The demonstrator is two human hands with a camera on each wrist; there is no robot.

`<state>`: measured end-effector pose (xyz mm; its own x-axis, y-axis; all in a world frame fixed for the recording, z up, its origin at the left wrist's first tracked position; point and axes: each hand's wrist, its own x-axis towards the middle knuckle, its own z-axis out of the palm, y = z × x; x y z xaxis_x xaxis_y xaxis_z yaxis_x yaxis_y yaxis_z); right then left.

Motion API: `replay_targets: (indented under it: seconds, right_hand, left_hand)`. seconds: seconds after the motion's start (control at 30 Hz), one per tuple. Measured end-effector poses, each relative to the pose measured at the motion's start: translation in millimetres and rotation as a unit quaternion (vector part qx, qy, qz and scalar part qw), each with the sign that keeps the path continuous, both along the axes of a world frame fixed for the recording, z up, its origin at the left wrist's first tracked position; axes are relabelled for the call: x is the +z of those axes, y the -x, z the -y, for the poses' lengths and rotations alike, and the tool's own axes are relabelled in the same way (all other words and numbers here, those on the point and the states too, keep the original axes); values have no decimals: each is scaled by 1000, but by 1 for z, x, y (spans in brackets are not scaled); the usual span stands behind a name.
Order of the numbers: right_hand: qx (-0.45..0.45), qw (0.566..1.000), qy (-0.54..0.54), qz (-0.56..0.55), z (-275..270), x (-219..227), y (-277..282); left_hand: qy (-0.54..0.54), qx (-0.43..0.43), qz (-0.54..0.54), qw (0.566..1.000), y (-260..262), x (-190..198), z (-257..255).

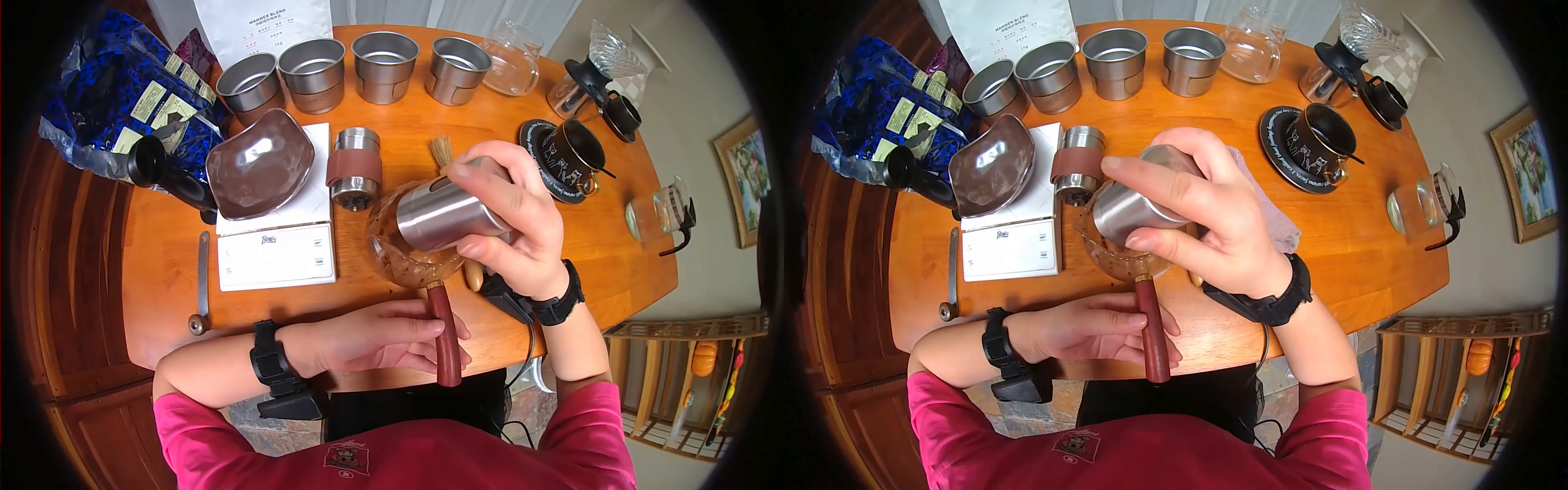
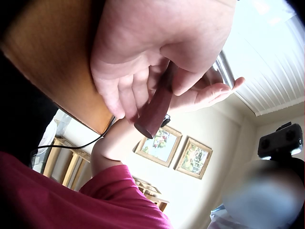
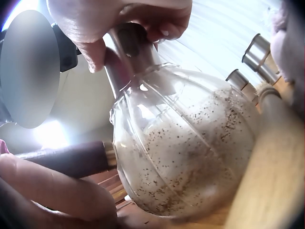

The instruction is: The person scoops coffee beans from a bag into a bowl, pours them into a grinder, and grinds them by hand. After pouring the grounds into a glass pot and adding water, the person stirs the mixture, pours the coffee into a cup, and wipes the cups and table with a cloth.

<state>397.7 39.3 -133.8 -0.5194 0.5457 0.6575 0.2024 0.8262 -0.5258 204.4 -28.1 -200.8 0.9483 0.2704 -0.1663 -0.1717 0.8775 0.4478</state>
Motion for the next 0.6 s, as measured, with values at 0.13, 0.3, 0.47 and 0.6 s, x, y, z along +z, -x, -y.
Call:
replay_targets:
  seconds: [0.13,0.3,0.47,0.6]
  right_hand:
    - [-9,1000,-8,0,2,3,3]
    - [-26,999,-28,-2,4,3,3]
    - [-36,998,-53,0,4,0,4]
    - [-42,998,-35,-14,9,8,4]
  left_hand:
    - [21,7,0,1000,-1,2,0]
    - [6,2,2,1000,-1,1,0]
    - [-5,1,-2,1000,0,1,1]
    - [-6,1,-3,1000,0,1,1]
